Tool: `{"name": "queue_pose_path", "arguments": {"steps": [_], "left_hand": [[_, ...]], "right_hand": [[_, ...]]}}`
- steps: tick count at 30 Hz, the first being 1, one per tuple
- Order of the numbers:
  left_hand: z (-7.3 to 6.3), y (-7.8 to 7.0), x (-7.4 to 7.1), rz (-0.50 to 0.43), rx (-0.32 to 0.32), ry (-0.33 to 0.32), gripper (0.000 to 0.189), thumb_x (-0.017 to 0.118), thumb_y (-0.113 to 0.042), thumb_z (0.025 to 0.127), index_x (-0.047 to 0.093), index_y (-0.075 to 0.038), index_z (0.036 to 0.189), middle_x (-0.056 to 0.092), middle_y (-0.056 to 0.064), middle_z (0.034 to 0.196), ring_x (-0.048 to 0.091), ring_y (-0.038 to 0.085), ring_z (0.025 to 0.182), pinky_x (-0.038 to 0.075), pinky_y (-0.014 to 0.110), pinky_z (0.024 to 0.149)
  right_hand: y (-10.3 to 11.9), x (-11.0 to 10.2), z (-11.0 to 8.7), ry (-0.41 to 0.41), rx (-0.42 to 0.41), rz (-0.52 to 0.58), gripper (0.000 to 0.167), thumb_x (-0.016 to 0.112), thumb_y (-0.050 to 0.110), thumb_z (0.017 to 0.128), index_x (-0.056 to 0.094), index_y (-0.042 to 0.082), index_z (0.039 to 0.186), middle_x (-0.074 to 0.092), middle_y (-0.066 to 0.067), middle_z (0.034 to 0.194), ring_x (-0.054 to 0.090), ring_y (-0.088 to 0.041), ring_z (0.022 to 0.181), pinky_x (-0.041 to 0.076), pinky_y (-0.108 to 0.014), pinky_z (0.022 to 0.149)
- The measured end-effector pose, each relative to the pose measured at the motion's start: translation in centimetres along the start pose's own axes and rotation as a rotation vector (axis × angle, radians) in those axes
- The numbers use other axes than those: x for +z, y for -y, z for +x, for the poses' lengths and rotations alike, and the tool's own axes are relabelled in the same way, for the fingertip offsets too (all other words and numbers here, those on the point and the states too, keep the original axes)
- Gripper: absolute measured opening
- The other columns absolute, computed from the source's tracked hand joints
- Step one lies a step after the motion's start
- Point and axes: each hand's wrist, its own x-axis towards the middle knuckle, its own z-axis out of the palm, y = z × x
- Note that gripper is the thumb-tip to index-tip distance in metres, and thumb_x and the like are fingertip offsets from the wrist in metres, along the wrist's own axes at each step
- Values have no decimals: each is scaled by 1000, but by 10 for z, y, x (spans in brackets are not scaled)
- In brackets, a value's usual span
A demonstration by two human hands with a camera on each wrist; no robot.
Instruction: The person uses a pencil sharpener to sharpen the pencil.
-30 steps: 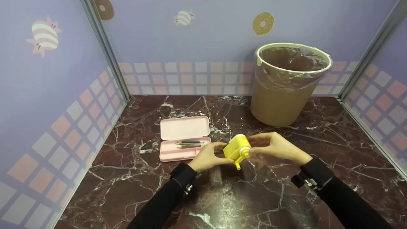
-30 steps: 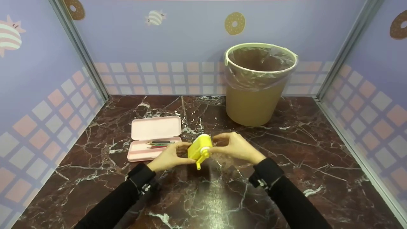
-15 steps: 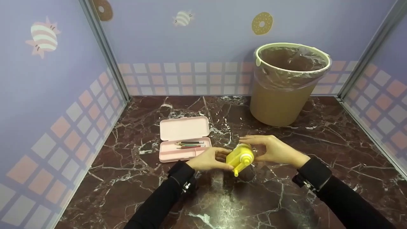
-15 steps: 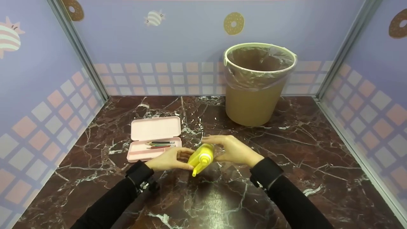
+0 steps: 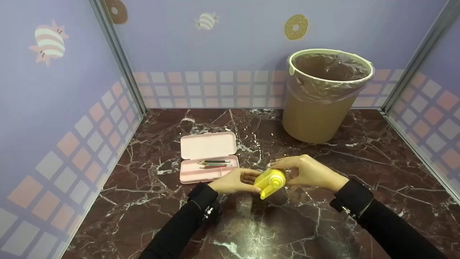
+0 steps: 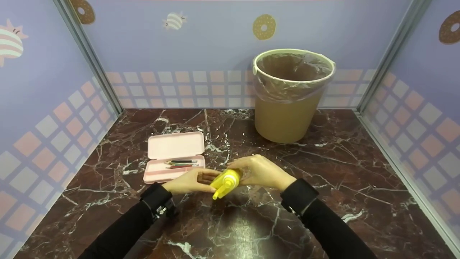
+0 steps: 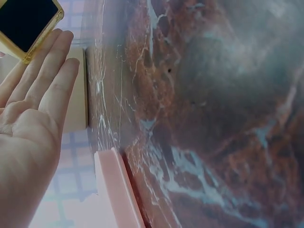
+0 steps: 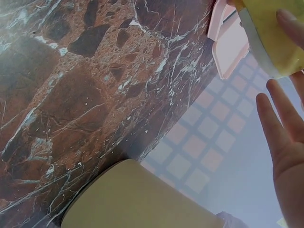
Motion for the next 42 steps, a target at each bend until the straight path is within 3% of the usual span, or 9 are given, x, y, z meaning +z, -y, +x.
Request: {"name": "queue_pose_path", "arguments": {"steps": [3, 6, 12, 16, 20, 25, 31, 42], "left_hand": [[-2, 2, -4, -10, 19, -16, 61, 74, -13, 93, 51, -4, 148, 60, 19, 146, 61, 32, 134, 50, 37, 113], [-4, 5, -6, -37, 46, -39, 57, 71, -11, 94, 51, -3, 148, 58, 19, 148, 59, 34, 135, 51, 36, 112], [-10, 5, -11, -37, 106, -36, 62, 58, 7, 91, 42, 5, 151, 51, 27, 151, 54, 43, 139, 43, 52, 118], [-12, -4, -10, 27, 107, -11, 71, 61, 9, 86, 38, 4, 153, 51, 25, 152, 51, 41, 142, 39, 56, 120], [-10, -12, -4, 93, 87, -19, 74, 74, 2, 84, 41, 3, 151, 55, 22, 149, 55, 37, 139, 43, 51, 118], [-2, -13, 6, 209, 81, -102, 67, 87, -15, 78, 58, -1, 137, 69, 16, 132, 68, 27, 122, 53, 36, 108], [5, -11, 15, 241, 82, -144, 56, 90, -15, 75, 66, -3, 124, 76, 12, 117, 71, 15, 101, 57, 22, 93], [6, -6, 26, 417, 71, -202, 55, 92, -17, 71, 69, -3, 119, 77, 9, 109, 68, 11, 92, 54, 19, 89]], "right_hand": [[1, -1, -1, 7, 32, 30, 53, 87, 14, 79, 71, 14, 129, 75, -6, 127, 75, -18, 96, 62, -34, 85], [2, -2, -1, 7, 74, 38, 51, 87, 18, 80, 71, 16, 128, 76, -4, 124, 71, -9, 86, 60, -27, 78], [1, -2, 0, -31, 91, -22, 42, 87, 23, 80, 75, 11, 119, 78, -5, 115, 75, -20, 100, 62, -38, 87], [2, 1, 4, -32, 111, -58, 41, 87, 32, 80, 76, 10, 113, 78, -5, 108, 74, -18, 92, 62, -39, 81], [5, 4, 8, -31, 146, -80, 39, 86, 38, 80, 78, 11, 107, 79, -1, 99, 70, -11, 83, 60, -30, 74], [9, 9, 13, -18, 154, -85, 39, 86, 41, 80, 79, 13, 106, 77, 2, 92, 67, -7, 77, 55, -22, 69], [11, 15, 17, 11, 141, -74, 39, 85, 40, 80, 79, 13, 107, 76, 2, 90, 63, -4, 75, 55, -21, 68], [9, 27, 20, 24, 75, -115, 27, 87, 34, 77, 76, 16, 94, 70, 5, 83, 54, -2, 70, 46, -18, 62]]}}
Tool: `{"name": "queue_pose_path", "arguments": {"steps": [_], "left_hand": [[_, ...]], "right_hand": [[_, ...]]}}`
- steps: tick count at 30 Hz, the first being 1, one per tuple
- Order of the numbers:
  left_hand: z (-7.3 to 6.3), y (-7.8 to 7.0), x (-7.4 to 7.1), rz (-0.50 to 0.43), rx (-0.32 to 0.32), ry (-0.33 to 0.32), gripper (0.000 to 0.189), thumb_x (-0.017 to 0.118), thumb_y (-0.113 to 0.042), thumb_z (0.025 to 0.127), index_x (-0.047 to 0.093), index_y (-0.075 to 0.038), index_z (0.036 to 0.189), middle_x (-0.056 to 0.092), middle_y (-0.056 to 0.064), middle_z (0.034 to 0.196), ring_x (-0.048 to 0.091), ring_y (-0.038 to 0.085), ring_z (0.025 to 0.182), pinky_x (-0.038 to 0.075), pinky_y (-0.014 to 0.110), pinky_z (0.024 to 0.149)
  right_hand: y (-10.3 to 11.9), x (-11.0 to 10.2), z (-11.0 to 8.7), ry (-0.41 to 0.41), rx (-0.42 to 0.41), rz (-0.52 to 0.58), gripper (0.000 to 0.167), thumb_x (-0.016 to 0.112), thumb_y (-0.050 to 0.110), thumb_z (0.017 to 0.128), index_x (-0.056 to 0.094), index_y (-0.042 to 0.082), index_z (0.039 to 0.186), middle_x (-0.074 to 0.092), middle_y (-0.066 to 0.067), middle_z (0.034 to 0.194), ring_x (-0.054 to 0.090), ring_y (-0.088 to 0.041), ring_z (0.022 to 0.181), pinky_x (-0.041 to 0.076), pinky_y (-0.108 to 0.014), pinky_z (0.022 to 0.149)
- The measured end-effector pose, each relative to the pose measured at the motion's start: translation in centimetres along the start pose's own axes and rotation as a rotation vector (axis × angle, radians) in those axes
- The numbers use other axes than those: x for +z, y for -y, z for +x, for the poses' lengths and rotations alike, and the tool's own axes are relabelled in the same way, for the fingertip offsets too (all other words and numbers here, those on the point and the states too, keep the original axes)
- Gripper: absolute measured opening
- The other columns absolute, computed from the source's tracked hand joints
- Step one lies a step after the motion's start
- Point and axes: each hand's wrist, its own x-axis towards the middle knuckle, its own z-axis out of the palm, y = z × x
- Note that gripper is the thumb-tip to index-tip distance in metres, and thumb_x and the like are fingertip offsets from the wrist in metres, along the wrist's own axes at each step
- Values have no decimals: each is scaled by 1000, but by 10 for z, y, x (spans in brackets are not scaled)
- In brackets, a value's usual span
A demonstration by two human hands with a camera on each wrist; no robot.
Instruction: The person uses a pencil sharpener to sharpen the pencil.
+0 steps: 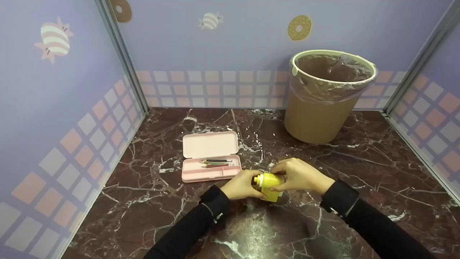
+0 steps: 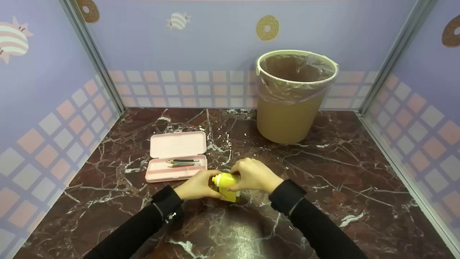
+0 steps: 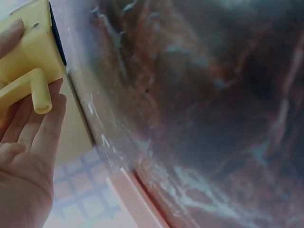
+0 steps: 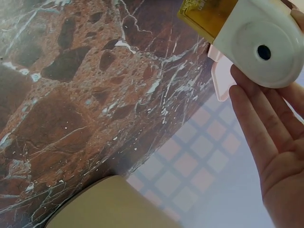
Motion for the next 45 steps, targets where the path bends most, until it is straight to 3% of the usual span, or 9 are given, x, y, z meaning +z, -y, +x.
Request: {"name": "queue_pose_path", "arguments": {"steps": [8, 16, 22, 29, 36, 45], "left_hand": [[-1, 3, 8, 65, 28, -29, 54, 92, -15, 69, 70, -2, 117, 78, 10, 108, 71, 15, 93, 55, 20, 88], [-1, 4, 11, 117, 25, -42, 51, 94, -19, 69, 71, -4, 112, 78, 8, 103, 69, 12, 86, 54, 18, 82], [-1, 1, 9, 158, 25, -36, 50, 95, -22, 67, 71, -5, 108, 78, 8, 98, 66, 10, 80, 54, 18, 77], [0, -3, 9, 201, 23, -32, 48, 95, -20, 66, 71, -4, 105, 78, 9, 96, 68, 14, 80, 54, 19, 76], [1, -4, 10, 220, -11, -24, 49, 95, -22, 66, 71, -5, 105, 78, 8, 96, 68, 13, 79, 54, 20, 75], [2, -6, 9, 239, -14, -23, 47, 96, -22, 65, 71, -5, 101, 78, 7, 94, 66, 12, 77, 54, 20, 74]], "right_hand": [[0, 6, -2, 22, -6, -56, 32, 87, 36, 75, 76, 14, 96, 73, 3, 88, 56, -4, 71, 49, -20, 62], [-1, 12, -4, -18, -30, -62, 35, 88, 34, 74, 77, 11, 98, 77, -3, 97, 70, -15, 81, 59, -29, 72], [-4, 16, -9, -46, 9, 60, 43, 88, 35, 77, 77, 8, 109, 78, -5, 104, 74, -18, 90, 61, -32, 80], [-16, 28, -29, 26, 193, 245, 65, 91, 36, 73, 70, 2, 125, 76, -13, 121, 75, -27, 103, 61, -43, 91], [-26, 52, -46, 56, 332, 406, 68, 91, 38, 74, 67, 4, 128, 75, -9, 123, 74, -24, 110, 60, -35, 96], [-29, 65, -50, -33, 316, 457, 58, 89, 32, 77, 69, 4, 124, 78, -9, 115, 74, -14, 98, 60, -25, 88]]}}
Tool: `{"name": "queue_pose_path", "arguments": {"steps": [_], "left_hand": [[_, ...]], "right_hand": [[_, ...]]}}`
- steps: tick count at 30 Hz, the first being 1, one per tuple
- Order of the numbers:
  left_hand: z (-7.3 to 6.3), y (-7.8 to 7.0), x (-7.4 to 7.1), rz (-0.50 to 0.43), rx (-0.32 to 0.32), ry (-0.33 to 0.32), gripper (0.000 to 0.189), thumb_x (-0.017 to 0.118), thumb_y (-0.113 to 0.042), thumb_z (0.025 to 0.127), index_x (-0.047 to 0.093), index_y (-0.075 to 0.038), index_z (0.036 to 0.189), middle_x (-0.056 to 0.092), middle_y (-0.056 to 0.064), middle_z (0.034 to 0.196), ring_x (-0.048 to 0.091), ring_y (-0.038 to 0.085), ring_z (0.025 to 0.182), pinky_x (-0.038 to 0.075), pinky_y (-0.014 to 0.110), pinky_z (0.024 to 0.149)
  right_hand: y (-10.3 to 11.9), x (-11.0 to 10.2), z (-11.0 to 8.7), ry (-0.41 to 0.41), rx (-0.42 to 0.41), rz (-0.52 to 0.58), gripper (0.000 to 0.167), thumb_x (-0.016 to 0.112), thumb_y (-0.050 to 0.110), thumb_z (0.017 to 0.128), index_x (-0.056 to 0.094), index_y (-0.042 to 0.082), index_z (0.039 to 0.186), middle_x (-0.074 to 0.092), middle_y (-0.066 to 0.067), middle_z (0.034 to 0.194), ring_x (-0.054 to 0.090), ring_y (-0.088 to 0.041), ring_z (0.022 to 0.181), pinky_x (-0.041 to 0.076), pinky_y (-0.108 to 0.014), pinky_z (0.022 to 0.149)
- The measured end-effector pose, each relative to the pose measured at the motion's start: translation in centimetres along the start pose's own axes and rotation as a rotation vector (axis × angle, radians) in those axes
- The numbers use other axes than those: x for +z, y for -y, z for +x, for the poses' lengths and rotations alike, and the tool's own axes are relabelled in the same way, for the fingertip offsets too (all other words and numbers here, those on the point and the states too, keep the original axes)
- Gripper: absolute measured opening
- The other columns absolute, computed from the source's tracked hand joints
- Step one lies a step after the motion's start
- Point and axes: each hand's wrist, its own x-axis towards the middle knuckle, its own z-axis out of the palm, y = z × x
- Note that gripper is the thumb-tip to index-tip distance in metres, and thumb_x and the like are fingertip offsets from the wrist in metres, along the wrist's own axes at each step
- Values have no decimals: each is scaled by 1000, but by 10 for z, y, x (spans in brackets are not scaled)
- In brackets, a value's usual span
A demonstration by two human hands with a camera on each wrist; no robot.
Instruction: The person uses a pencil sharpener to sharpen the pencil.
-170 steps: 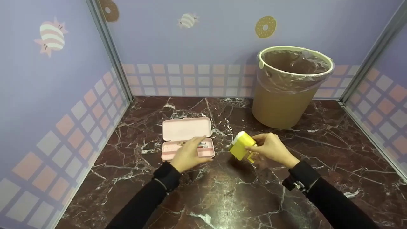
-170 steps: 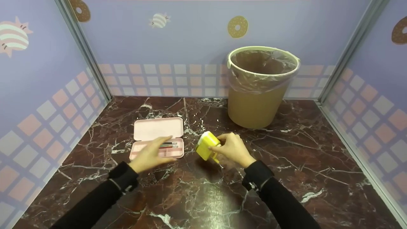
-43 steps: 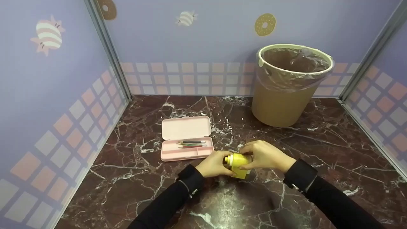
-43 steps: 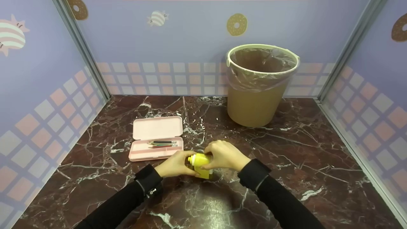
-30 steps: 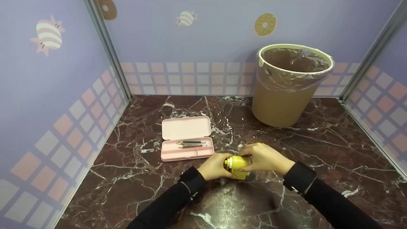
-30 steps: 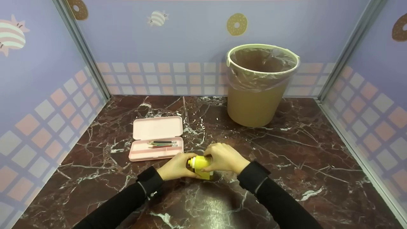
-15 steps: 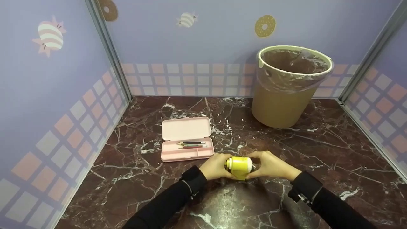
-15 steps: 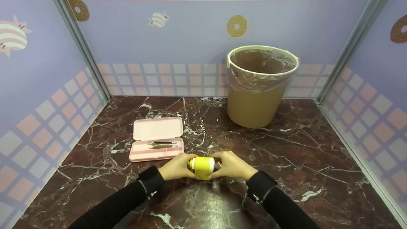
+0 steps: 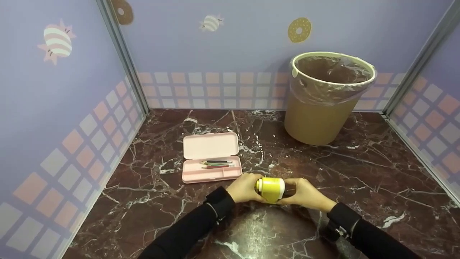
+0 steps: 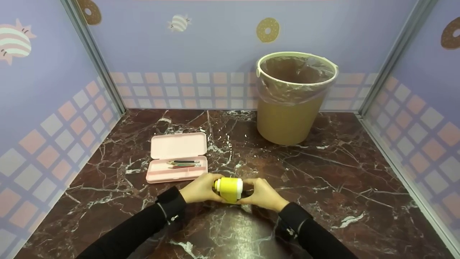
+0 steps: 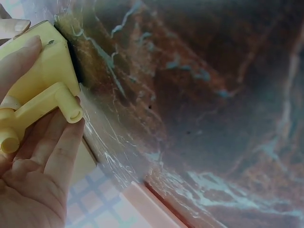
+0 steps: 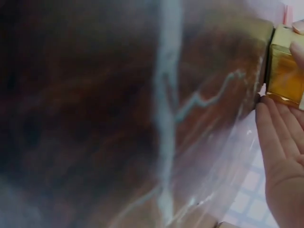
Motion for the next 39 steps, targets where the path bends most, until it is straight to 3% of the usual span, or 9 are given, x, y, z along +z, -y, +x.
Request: {"name": "queue_pose_path", "arguments": {"steps": [6, 24, 31, 39], "left_hand": [[0, 0, -1, 17, 12, 0, 47, 96, -23, 65, 71, -5, 100, 78, 7, 93, 63, 10, 75, 53, 20, 73], [1, 3, -3, -1, 30, 12, 47, 96, -21, 65, 71, -4, 100, 78, 9, 93, 64, 10, 74, 53, 20, 72], [-1, 8, -1, -3, 109, -18, 45, 94, -25, 67, 70, -5, 99, 77, 6, 90, 60, 7, 71, 53, 22, 69], [1, 4, -1, 23, 32, 15, 51, 96, -25, 66, 72, -5, 107, 79, 7, 97, 66, 10, 77, 54, 19, 75]], "right_hand": [[-2, 3, -2, -36, -19, 1, 50, 89, 31, 77, 72, 6, 117, 79, -7, 108, 74, -12, 91, 60, -25, 82], [0, 0, 0, -10, -15, 40, 45, 89, 28, 77, 74, 6, 114, 80, -8, 103, 76, -12, 86, 61, -23, 78], [-1, 0, 0, -11, -39, 30, 45, 88, 25, 78, 73, 4, 115, 80, -9, 104, 76, -10, 88, 61, -23, 79], [2, 0, -2, -4, -29, 32, 47, 89, 27, 77, 73, 5, 116, 80, -9, 105, 77, -16, 89, 62, -27, 80]]}}
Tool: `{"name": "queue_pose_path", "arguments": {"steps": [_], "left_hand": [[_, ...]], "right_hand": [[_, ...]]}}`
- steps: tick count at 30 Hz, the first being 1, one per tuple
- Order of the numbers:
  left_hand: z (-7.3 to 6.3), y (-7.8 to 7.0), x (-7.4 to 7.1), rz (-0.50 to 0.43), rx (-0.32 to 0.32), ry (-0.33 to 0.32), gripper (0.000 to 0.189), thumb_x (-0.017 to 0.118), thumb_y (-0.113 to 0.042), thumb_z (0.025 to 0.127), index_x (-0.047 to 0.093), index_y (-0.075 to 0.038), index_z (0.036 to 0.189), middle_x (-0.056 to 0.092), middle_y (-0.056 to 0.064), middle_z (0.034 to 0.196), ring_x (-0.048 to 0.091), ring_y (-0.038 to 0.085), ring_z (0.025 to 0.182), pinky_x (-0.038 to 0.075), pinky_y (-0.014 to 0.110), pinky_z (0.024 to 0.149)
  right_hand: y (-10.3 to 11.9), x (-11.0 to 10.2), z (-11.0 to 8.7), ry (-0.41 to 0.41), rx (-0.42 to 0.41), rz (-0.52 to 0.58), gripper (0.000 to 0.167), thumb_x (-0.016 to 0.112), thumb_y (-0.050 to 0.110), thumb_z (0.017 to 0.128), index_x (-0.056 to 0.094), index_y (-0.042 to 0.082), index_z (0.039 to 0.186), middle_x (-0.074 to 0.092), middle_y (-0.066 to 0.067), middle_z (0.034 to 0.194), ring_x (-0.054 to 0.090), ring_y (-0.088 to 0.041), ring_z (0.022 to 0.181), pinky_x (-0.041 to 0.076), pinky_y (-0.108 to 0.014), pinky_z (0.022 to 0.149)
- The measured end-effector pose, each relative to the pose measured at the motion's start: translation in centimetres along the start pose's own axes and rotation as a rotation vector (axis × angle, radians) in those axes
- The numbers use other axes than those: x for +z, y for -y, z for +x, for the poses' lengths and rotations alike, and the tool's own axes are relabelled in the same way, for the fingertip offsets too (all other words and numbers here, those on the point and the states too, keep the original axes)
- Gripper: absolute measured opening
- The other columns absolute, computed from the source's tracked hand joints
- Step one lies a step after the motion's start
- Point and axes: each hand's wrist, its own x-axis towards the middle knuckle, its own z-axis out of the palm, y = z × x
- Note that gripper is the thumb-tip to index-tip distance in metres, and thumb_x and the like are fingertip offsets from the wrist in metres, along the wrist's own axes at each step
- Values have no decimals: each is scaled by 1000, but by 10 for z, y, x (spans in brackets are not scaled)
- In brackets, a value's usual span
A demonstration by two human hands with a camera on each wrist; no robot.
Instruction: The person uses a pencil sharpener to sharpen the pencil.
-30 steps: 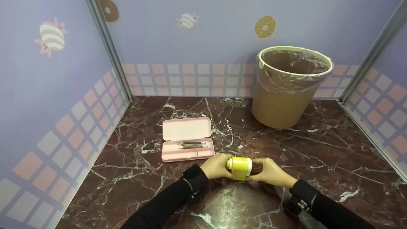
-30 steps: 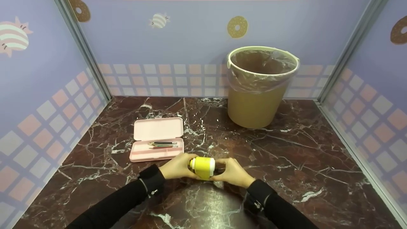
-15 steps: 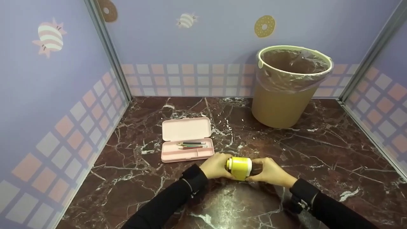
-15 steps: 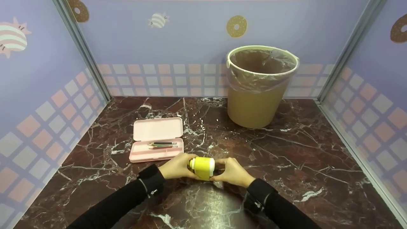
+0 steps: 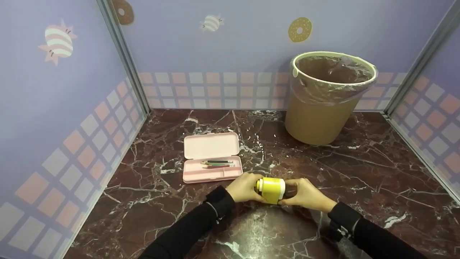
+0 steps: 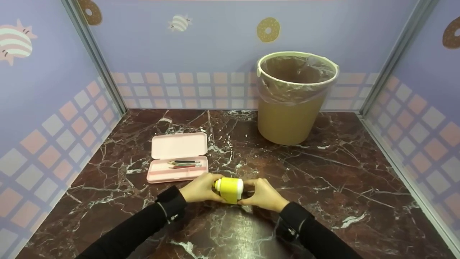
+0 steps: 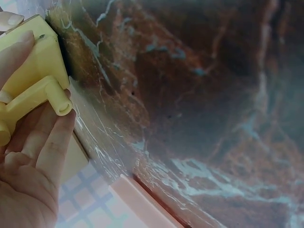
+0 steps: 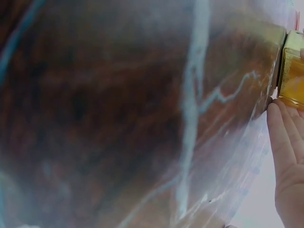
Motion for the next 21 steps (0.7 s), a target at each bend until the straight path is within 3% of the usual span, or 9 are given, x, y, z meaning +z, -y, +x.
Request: {"name": "queue_pose_path", "arguments": {"steps": [4, 21], "left_hand": [[0, 0, 0, -7, -6, 4, 49, 96, -26, 66, 72, -6, 104, 79, 7, 95, 60, 6, 73, 52, 17, 72], [-3, 0, -2, -14, 25, -6, 54, 96, -24, 66, 73, -4, 111, 80, 8, 101, 71, 15, 82, 55, 19, 76]], "right_hand": [[0, 0, 0, -2, 5, 2, 48, 89, 28, 77, 73, 5, 116, 80, -9, 105, 77, -17, 89, 62, -27, 80], [-2, 1, 0, -15, 1, -13, 47, 89, 27, 77, 73, 6, 116, 80, -6, 105, 76, -10, 88, 61, -24, 80]]}}
